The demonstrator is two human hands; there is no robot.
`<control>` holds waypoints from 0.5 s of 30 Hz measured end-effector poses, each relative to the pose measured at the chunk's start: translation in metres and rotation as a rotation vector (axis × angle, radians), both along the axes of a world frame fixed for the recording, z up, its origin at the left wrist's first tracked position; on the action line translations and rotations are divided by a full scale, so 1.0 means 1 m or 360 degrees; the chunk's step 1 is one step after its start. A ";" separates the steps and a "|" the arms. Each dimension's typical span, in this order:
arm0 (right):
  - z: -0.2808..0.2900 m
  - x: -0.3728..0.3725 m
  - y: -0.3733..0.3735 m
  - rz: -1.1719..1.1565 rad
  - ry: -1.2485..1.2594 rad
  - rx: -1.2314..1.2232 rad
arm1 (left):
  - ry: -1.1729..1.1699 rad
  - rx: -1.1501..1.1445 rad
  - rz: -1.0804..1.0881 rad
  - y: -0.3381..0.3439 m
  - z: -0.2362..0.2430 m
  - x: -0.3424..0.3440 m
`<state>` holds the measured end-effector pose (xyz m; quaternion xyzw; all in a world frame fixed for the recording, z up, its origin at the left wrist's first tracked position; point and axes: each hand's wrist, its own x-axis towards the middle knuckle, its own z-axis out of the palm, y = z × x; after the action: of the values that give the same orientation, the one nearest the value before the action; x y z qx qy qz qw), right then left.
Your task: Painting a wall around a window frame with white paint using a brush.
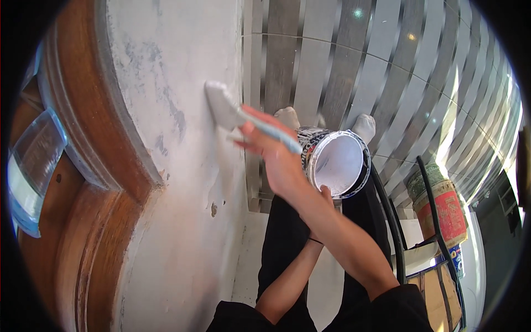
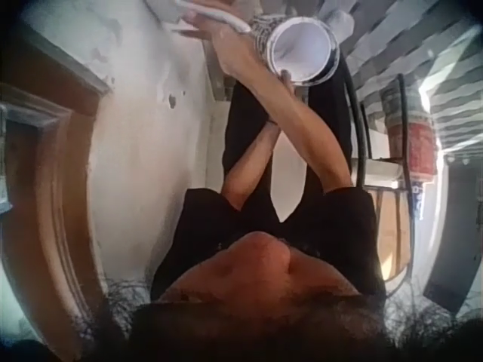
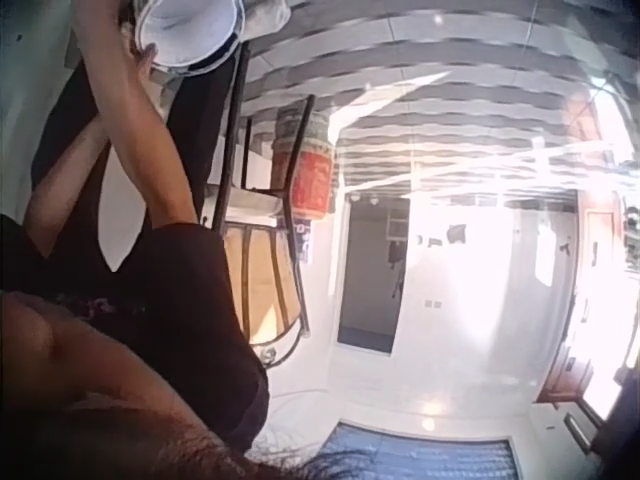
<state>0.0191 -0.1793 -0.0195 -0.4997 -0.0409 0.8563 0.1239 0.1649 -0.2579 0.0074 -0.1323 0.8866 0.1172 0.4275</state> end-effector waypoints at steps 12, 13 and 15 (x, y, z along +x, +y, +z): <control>-0.048 0.008 0.053 -0.0046 -0.0332 0.0513 | -0.0068 0.0248 -0.0091 -0.014 -0.003 0.001; -0.071 -0.002 0.060 -0.0024 -0.0383 0.0672 | 0.0126 0.0233 -0.0117 -0.004 -0.006 0.000; -0.082 -0.026 0.067 -0.0006 -0.0361 0.0694 | 0.0133 0.0187 -0.0054 -0.003 -0.004 0.001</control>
<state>-0.0067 -0.1124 -0.1014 -0.5542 -0.2376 0.7653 0.2250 0.1655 -0.2607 0.0034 -0.0868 0.8974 0.1673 0.3990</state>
